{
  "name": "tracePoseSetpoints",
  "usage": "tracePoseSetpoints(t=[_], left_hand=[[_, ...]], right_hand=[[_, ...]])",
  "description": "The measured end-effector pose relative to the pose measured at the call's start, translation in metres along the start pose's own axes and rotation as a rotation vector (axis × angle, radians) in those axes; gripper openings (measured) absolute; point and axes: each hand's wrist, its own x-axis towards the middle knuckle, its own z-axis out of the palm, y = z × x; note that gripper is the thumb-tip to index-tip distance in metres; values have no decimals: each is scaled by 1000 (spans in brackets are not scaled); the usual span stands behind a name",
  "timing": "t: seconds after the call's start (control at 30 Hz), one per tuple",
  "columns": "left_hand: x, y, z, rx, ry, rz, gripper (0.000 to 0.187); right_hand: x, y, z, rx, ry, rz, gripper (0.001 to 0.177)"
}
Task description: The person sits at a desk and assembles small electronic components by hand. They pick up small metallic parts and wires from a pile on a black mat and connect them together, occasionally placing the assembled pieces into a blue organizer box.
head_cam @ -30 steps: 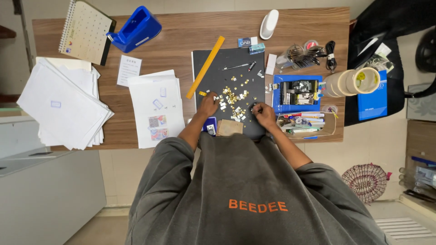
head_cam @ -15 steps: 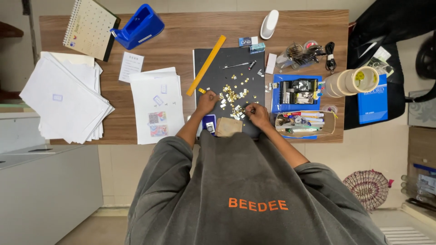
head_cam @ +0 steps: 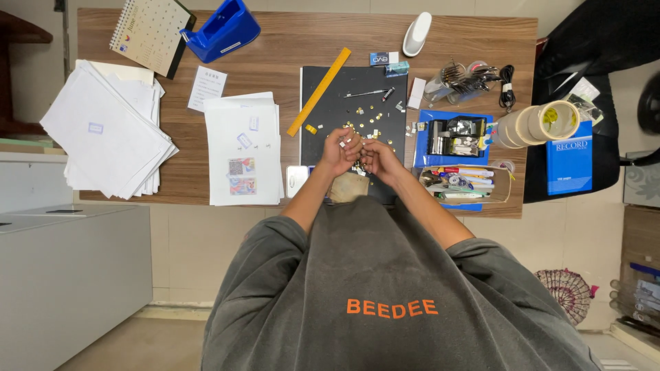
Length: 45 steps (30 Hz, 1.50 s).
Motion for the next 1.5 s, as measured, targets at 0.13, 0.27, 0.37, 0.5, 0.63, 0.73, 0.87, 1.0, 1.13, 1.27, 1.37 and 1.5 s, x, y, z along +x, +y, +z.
tracePoseSetpoints(t=[0.13, 0.27, 0.37, 0.5, 0.63, 0.73, 0.87, 1.0, 1.13, 1.27, 1.37, 1.5], left_hand=[[14, -25, -6, -14, 47, 48, 31], [25, -42, -12, -12, -9, 65, 28], [32, -58, -8, 21, -16, 7, 28], [45, -76, 10, -38, -37, -84, 26], [57, -100, 23, -31, 38, -64, 23], [74, -121, 16, 4, 115, -43, 23], [99, -147, -5, -31, 116, -65, 35], [114, -167, 2, -47, 200, -61, 38], [122, -179, 34, 3, 244, -25, 32], [138, -200, 45, 85, 255, 12, 23], [149, -218, 50, 136, 278, 17, 21], [156, -237, 68, 288, 302, 61, 17]], right_hand=[[-1, 5, -16, 138, -53, 0, 18], [-20, -4, -30, 98, -19, -38, 22], [-39, -17, -53, -30, 57, -114, 24], [-54, -56, -99, -424, 305, -394, 24], [-47, -85, -192, -536, 386, -606, 24], [-65, -112, -213, -993, 625, -805, 20], [-61, -127, -232, -1155, 711, -761, 21], [-57, -128, -243, -1249, 592, -862, 23], [-81, -126, -216, -1229, 507, -732, 20], [-106, -123, -200, -1056, 154, -710, 25], [-111, -120, -205, -937, 6, -649, 26], [-94, -106, -243, -826, -29, -623, 21]])
